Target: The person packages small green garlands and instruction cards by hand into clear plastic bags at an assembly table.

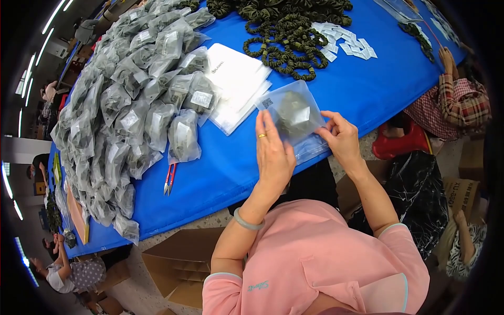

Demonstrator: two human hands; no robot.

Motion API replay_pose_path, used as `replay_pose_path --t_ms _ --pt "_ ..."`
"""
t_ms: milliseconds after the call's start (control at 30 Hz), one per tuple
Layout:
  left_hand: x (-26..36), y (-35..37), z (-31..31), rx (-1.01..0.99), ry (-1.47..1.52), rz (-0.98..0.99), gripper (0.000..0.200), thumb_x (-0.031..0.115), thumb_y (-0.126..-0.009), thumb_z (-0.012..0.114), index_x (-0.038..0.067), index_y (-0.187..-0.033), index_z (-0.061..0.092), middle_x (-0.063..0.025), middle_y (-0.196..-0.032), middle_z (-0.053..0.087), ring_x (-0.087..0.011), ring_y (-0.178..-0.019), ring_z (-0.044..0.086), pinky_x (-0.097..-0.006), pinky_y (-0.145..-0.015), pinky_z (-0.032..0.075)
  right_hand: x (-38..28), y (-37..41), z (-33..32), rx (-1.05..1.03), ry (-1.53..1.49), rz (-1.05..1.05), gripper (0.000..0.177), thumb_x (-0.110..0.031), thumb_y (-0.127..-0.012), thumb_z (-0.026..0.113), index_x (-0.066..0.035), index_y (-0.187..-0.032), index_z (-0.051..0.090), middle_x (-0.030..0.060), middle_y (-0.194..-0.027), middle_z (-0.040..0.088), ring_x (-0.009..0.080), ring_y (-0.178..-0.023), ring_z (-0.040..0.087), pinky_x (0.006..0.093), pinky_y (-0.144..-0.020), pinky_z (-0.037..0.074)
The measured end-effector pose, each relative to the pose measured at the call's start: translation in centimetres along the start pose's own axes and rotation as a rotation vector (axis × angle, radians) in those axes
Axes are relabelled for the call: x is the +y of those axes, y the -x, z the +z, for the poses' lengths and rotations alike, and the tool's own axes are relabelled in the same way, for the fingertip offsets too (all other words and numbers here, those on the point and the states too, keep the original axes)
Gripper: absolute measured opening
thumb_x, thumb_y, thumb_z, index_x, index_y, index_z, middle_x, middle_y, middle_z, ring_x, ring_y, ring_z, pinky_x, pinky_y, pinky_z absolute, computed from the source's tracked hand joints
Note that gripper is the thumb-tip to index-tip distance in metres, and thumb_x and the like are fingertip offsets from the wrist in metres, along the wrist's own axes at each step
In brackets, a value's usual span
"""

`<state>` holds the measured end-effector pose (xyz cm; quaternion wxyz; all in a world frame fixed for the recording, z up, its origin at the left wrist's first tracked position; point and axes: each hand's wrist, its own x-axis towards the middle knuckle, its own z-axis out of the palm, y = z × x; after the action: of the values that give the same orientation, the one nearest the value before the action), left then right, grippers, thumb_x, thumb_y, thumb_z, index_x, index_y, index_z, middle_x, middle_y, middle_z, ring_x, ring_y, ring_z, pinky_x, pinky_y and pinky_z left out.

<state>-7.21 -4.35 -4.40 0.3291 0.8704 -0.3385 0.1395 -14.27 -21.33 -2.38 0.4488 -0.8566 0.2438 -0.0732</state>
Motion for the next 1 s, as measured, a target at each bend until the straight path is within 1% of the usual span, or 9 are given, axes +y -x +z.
replay_pose_path --t_ms 133,167,300,333,467,500,633,800,1000 --pt "1.0 -0.5 -2.9 -0.093 0.198 -0.382 0.056 0.015 -0.082 0.068 -0.012 -0.127 0.048 -0.0265 -0.114 0.061 -0.0318 -0.077 0.064 -0.0334 -0.067 0.050 -0.8 -0.3 1.6 0.414 0.075 -0.494 0.044 -0.008 -0.069 0.081 -0.005 -0.110 0.066 0.0046 -0.085 0.063 0.0146 -0.059 0.051 0.0266 -0.052 0.041" --pt "0.9 -0.5 -3.1 -0.095 0.199 -0.383 0.056 0.015 -0.082 0.068 -0.012 -0.127 0.048 -0.0265 -0.114 0.061 -0.0318 -0.077 0.064 -0.0334 -0.067 0.050 -0.6 -0.4 1.8 0.414 0.076 -0.491 0.044 -0.008 -0.069 0.081 -0.005 -0.110 0.066 0.0046 -0.085 0.063 0.0146 -0.059 0.051 0.0266 -0.052 0.041" --pt "0.9 -0.6 -3.5 -0.446 0.076 -0.462 0.021 0.011 -0.084 0.065 -0.007 -0.094 0.065 -0.0102 -0.067 0.062 -0.0240 -0.050 0.053 -0.0317 -0.051 0.045 0.5 -1.6 2.9 0.291 0.262 -0.227 0.019 -0.004 -0.070 0.079 -0.004 -0.083 0.065 0.0012 -0.069 0.057 0.0136 -0.054 0.043 0.0279 -0.050 0.038" --pt "0.8 -0.4 -3.6 -0.445 0.076 -0.460 0.021 0.011 -0.084 0.065 -0.007 -0.094 0.065 -0.0102 -0.067 0.062 -0.0240 -0.050 0.053 -0.0317 -0.051 0.045 0.1 -1.6 2.6 0.293 0.262 -0.229 0.019 -0.004 -0.070 0.079 -0.004 -0.083 0.065 0.0012 -0.069 0.057 0.0136 -0.054 0.043 0.0279 -0.050 0.038" --pt "0.8 1.8 -3.4 -0.351 0.522 -0.602 0.020 0.011 -0.089 0.062 -0.003 -0.075 0.067 -0.0020 -0.048 0.048 -0.0165 -0.043 0.043 -0.0297 -0.046 0.041 -2.3 -0.6 0.2 0.154 0.188 0.085 0.020 -0.006 -0.069 0.080 -0.006 -0.074 0.061 0.0023 -0.076 0.061 0.0181 -0.066 0.055 0.0298 -0.059 0.045" --pt "0.9 2.2 -3.5 -0.357 0.526 -0.606 0.020 0.011 -0.089 0.062 -0.003 -0.075 0.067 -0.0020 -0.048 0.048 -0.0165 -0.043 0.043 -0.0297 -0.046 0.041 -2.3 -0.1 -0.2 0.151 0.192 0.092 0.020 -0.006 -0.069 0.080 -0.006 -0.074 0.061 0.0023 -0.076 0.061 0.0181 -0.066 0.055 0.0298 -0.059 0.045" --pt "1.4 3.7 -4.1 -0.337 0.907 -0.739 0.025 0.017 -0.093 0.063 -0.003 -0.079 0.068 0.0008 -0.050 0.047 -0.0089 -0.044 0.037 -0.0235 -0.042 0.033 -1.2 3.0 -1.5 0.288 0.141 -0.514 0.016 -0.005 -0.070 0.080 -0.009 -0.077 0.066 0.0000 -0.077 0.059 0.0162 -0.069 0.051 0.0276 -0.063 0.044" --pt "1.3 4.3 -4.8 -0.407 1.114 -0.935 0.028 0.021 -0.095 0.062 -0.001 -0.079 0.068 0.0024 -0.052 0.046 -0.0045 -0.045 0.034 -0.0193 -0.040 0.026 -1.1 5.5 2.4 0.180 0.015 -0.694 0.013 -0.005 -0.071 0.079 -0.010 -0.078 0.069 -0.0015 -0.075 0.057 0.0145 -0.067 0.047 0.0256 -0.064 0.043" --pt "0.8 4.8 -4.5 -0.375 1.298 -0.950 0.030 0.023 -0.096 0.062 0.000 -0.079 0.069 0.0031 -0.052 0.044 -0.0032 -0.045 0.031 -0.0177 -0.039 0.022 -1.8 6.1 3.6 0.123 0.028 -0.682 0.015 -0.003 -0.068 0.080 -0.009 -0.080 0.072 -0.0009 -0.079 0.058 0.0156 -0.073 0.049 0.0257 -0.067 0.042"
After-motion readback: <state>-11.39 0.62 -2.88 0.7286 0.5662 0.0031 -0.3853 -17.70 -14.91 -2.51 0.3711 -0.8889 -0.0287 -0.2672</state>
